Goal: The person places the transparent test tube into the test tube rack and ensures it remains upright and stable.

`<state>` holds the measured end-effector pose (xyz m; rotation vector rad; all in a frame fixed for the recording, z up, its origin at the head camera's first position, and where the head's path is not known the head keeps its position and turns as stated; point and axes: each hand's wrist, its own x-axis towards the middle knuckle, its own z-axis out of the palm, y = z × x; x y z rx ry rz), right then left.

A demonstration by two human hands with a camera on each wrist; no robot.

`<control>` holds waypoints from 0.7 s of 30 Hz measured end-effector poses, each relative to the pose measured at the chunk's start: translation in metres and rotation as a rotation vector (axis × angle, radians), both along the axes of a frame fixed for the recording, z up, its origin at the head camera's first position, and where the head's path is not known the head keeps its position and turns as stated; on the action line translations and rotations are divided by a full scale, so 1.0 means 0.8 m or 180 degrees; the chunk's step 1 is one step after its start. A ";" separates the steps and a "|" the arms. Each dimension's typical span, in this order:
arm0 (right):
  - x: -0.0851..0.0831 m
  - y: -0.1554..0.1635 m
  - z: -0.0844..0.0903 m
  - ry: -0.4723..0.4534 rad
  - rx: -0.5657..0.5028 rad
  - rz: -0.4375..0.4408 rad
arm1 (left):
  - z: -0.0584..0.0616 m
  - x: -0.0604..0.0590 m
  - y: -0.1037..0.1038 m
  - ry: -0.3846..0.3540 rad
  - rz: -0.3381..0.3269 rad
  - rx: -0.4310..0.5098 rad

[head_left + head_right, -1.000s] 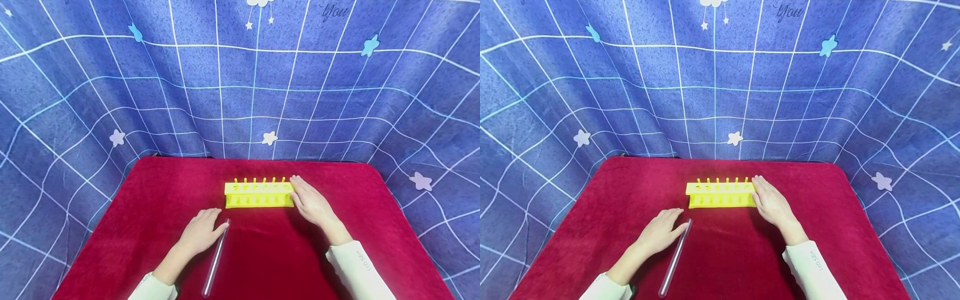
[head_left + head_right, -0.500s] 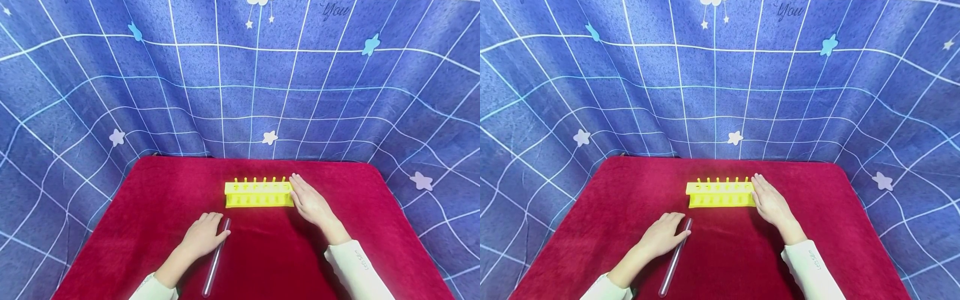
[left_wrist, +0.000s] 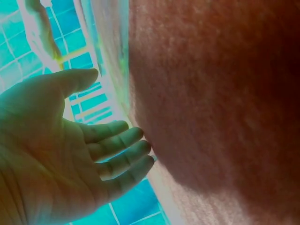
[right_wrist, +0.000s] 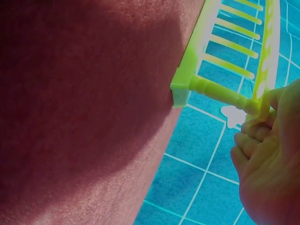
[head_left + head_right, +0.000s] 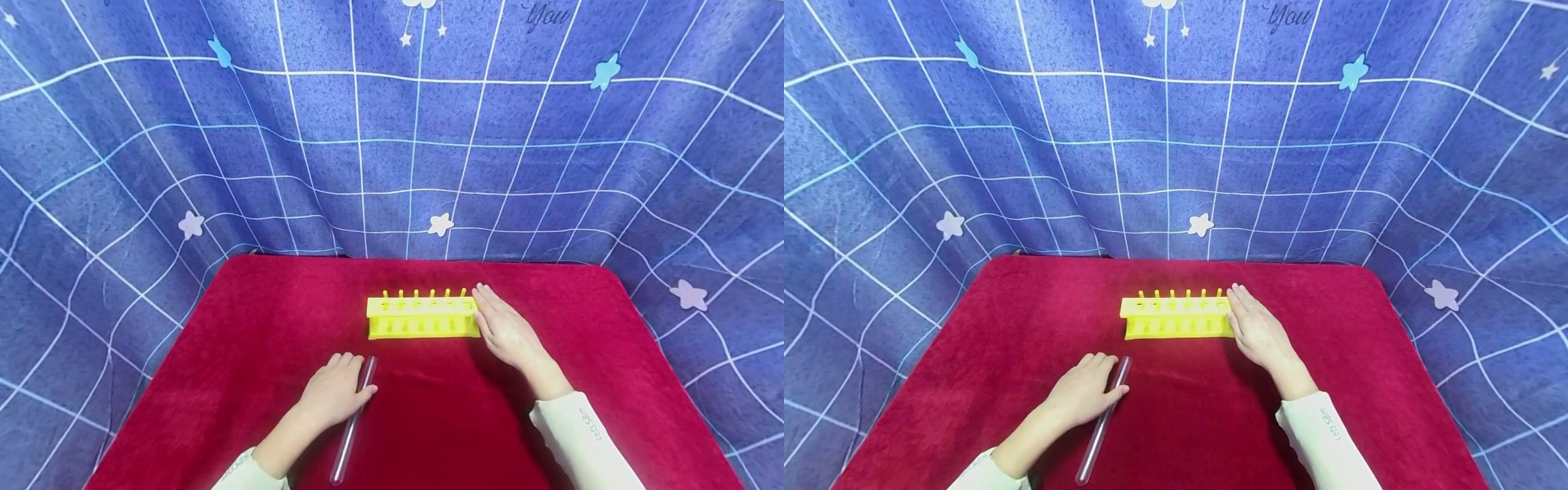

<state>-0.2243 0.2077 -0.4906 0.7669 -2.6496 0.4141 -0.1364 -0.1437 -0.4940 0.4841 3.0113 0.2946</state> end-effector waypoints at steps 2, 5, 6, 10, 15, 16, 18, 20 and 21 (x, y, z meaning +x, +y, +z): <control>0.000 0.000 0.000 -0.0005 0.0003 0.0001 | 0.002 0.002 0.001 -0.0007 0.0009 -0.0002; 0.000 0.000 0.000 -0.0008 0.0007 0.0016 | 0.003 0.005 0.002 0.0015 0.0027 -0.0004; 0.000 0.000 0.000 -0.0010 0.0007 0.0023 | 0.003 0.006 0.002 0.0023 0.0037 -0.0003; 0.000 0.001 0.001 -0.0005 0.0016 0.0041 | 0.004 0.007 0.003 0.0038 0.0065 -0.0013; 0.000 0.001 0.001 0.0003 0.0022 0.0049 | 0.002 0.009 0.004 -0.0047 0.0085 -0.0001; 0.000 0.001 0.001 0.0003 0.0022 0.0052 | 0.002 0.009 0.005 -0.0056 0.0088 0.0001; 0.000 0.001 0.001 0.0002 0.0020 0.0048 | 0.001 0.010 0.006 -0.0045 0.0085 -0.0007; 0.000 0.001 0.001 0.0000 0.0011 0.0044 | 0.001 0.012 0.007 -0.0021 0.0086 -0.0037; 0.000 0.001 0.001 -0.0003 0.0008 0.0044 | 0.000 0.012 0.007 -0.0004 0.0089 -0.0063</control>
